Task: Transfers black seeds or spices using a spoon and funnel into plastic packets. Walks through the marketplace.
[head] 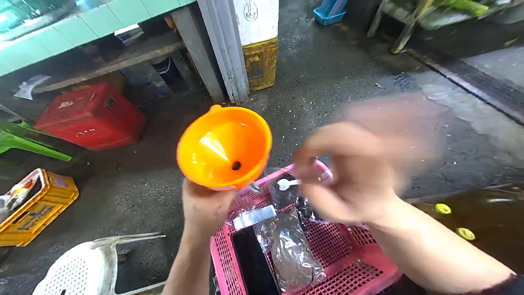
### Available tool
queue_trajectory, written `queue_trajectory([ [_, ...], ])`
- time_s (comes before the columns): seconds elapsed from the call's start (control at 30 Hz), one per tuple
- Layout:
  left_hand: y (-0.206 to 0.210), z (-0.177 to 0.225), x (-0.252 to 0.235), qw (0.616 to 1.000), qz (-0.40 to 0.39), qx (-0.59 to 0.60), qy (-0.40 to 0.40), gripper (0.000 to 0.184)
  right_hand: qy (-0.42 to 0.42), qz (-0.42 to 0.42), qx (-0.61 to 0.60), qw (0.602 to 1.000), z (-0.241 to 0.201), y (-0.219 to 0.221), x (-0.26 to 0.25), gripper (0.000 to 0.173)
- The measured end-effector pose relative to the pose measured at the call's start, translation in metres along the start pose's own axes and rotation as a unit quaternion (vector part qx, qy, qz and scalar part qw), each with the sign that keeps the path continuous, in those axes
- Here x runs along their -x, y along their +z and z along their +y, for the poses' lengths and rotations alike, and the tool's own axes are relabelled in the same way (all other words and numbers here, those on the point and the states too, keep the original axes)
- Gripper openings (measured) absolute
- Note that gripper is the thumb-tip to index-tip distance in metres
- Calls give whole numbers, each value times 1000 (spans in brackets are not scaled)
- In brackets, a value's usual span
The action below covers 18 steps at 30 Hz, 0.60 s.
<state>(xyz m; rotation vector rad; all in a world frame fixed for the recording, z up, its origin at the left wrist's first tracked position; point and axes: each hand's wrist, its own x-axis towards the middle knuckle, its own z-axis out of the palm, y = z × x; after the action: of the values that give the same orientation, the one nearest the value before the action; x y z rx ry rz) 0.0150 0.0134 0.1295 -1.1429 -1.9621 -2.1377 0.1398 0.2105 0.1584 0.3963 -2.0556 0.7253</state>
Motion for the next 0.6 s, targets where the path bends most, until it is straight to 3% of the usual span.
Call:
queue_trajectory([
  [0.07,4,-6,8,999,3,-11,-41,39,6,-122,13,992,12,9,-5,63],
  [0.13,1,-11,12,997,-9,11,-74,33,9,-77,-9,997,4,-7,-8,69],
  [0.23,0,-5,16,996,-27,17,-78,28,-16,25,-49,998,-17,-20,-8,68],
  [0.37,6,8,9,999,-26,11,-34,35,-30,-111,-6,993,-2,2,-8,64],
  [0.5,2,16,6,998,-28,-6,-54,31,-11,22,-55,998,-25,-19,-7,58],
  [0.53,2,18,6,998,-30,-7,-52,32,-13,20,-45,999,-24,-18,-9,52],
  [0.6,5,23,3,999,-22,-32,-35,34,-20,-85,-4,996,-13,-8,-16,60],
])
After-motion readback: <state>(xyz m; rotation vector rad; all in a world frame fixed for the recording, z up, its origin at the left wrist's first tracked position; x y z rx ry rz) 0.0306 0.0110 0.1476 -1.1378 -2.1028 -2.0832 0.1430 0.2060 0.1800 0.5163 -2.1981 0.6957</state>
